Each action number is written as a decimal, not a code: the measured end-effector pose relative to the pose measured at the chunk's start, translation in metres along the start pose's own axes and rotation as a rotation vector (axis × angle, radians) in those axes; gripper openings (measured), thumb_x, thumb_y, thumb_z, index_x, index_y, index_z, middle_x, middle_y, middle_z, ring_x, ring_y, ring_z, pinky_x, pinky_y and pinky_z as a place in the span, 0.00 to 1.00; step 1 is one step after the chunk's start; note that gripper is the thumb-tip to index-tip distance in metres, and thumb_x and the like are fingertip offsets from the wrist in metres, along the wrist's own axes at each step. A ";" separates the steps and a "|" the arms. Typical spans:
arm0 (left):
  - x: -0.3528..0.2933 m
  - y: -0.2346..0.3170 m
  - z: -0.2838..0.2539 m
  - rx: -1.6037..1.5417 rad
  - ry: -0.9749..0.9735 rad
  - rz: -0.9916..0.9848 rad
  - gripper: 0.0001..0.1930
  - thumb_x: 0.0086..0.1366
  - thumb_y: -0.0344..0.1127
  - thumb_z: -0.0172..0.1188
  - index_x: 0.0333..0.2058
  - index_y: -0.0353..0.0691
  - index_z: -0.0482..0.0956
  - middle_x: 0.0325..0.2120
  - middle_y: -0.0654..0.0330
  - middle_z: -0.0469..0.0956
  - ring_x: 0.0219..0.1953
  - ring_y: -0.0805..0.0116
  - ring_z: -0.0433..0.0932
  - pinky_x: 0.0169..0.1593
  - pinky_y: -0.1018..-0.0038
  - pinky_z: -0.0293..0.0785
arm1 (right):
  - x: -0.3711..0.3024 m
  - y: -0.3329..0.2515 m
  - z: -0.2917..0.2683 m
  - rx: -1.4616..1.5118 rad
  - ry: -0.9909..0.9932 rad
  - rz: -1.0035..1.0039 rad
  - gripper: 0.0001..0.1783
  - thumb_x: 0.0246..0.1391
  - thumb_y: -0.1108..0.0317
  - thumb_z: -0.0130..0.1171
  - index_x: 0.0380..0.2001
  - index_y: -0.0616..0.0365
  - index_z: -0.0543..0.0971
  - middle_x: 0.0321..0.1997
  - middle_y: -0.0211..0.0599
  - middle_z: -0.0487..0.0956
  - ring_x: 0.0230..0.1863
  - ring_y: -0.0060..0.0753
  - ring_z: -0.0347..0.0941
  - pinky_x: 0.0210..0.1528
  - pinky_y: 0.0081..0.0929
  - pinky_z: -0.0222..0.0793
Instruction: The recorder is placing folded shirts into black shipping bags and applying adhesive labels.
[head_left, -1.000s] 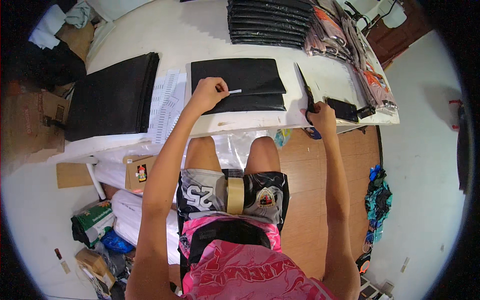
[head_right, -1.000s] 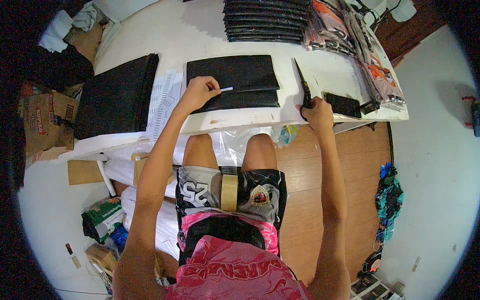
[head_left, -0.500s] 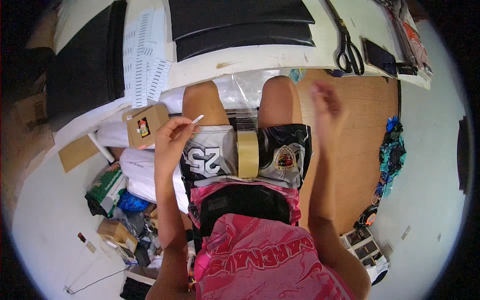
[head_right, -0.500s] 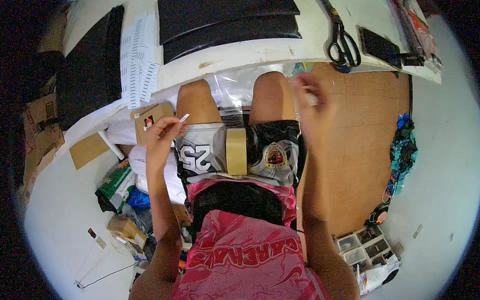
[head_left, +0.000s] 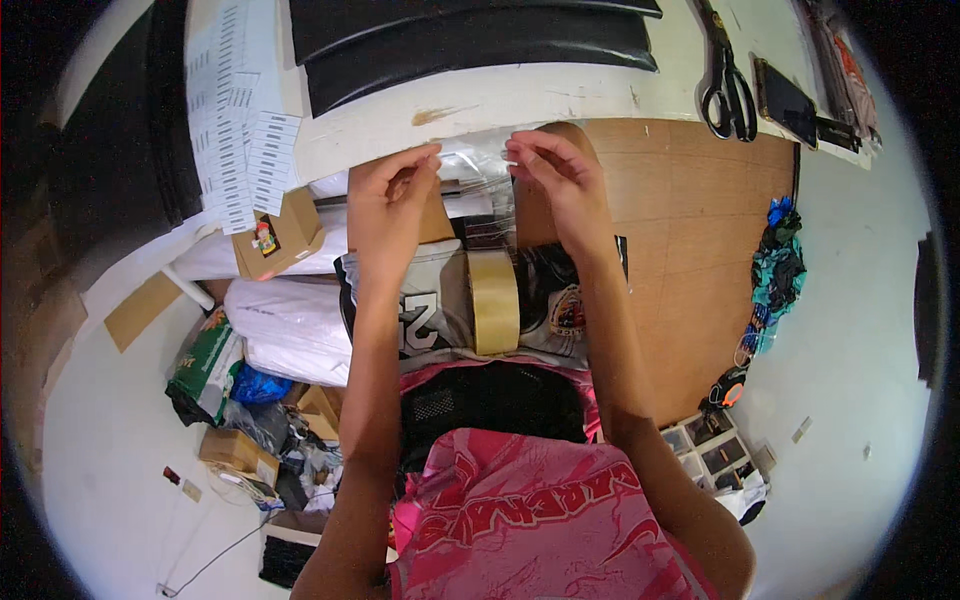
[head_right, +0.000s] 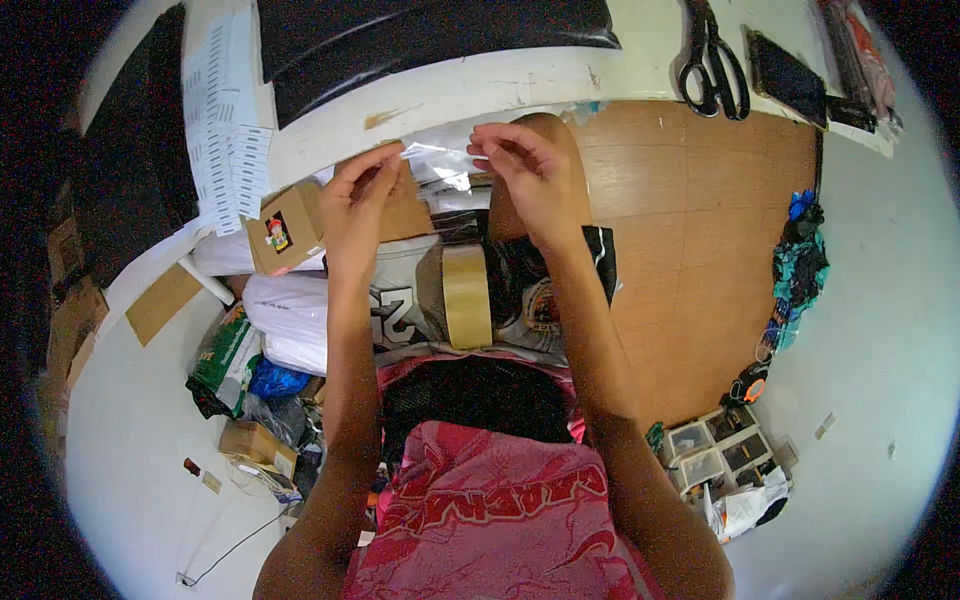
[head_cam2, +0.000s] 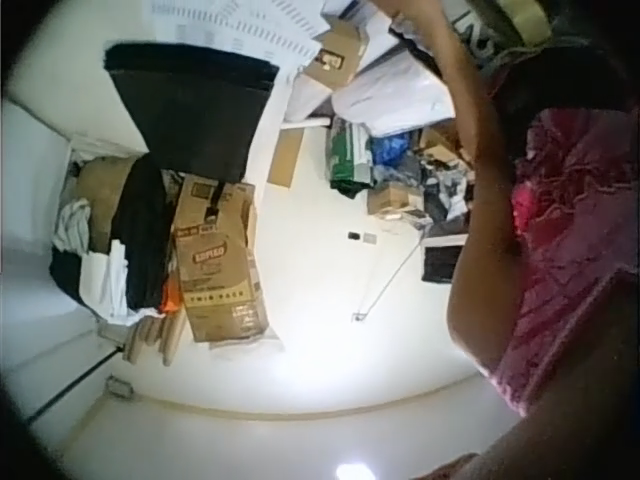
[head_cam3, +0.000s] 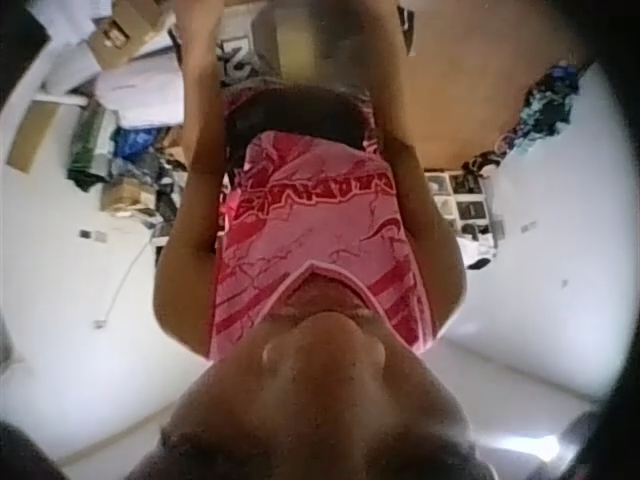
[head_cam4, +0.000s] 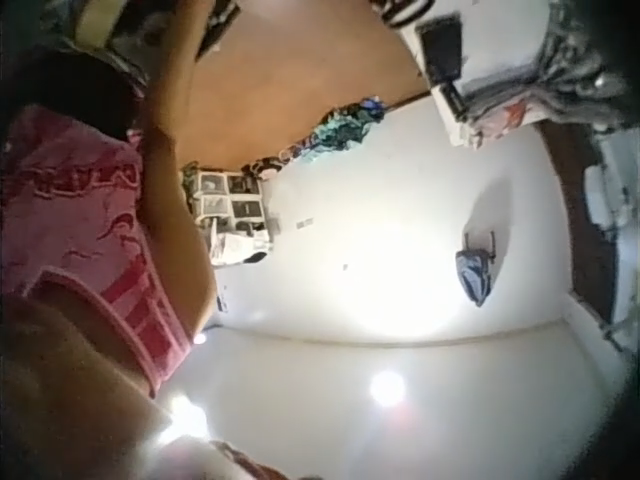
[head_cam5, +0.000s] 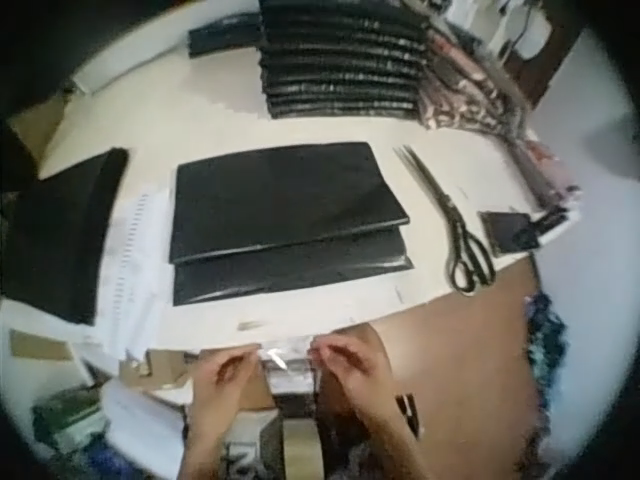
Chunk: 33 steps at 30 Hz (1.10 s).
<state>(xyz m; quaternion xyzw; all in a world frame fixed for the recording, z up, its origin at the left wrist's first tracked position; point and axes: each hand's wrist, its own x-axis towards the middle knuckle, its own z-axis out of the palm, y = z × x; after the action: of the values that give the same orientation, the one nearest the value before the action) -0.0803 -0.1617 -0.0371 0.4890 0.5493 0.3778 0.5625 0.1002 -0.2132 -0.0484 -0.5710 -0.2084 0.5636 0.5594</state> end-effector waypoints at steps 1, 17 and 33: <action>0.002 0.004 0.003 0.000 -0.046 -0.050 0.09 0.60 0.25 0.61 0.40 0.30 0.80 0.32 0.59 0.80 0.31 0.78 0.77 0.37 0.84 0.72 | 0.003 -0.001 -0.001 0.000 0.009 0.013 0.12 0.58 0.73 0.55 0.44 0.64 0.77 0.40 0.37 0.80 0.44 0.27 0.76 0.47 0.22 0.71; -0.005 0.009 0.016 -0.100 0.035 -0.094 0.09 0.58 0.21 0.62 0.38 0.29 0.79 0.32 0.54 0.80 0.33 0.72 0.80 0.39 0.79 0.78 | 0.014 0.010 -0.009 0.259 -0.256 0.161 0.11 0.57 0.70 0.57 0.41 0.63 0.80 0.37 0.33 0.80 0.39 0.22 0.72 0.43 0.20 0.67; -0.009 0.017 0.021 0.051 0.109 0.025 0.06 0.58 0.22 0.62 0.36 0.30 0.80 0.29 0.58 0.79 0.31 0.71 0.81 0.36 0.81 0.76 | 0.016 0.009 -0.005 0.214 -0.274 0.110 0.13 0.60 0.63 0.53 0.39 0.60 0.80 0.38 0.32 0.81 0.34 0.19 0.71 0.39 0.20 0.66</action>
<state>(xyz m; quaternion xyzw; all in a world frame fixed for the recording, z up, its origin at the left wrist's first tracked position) -0.0587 -0.1690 -0.0198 0.4888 0.5824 0.3966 0.5144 0.1052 -0.2041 -0.0643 -0.4365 -0.1899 0.6847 0.5520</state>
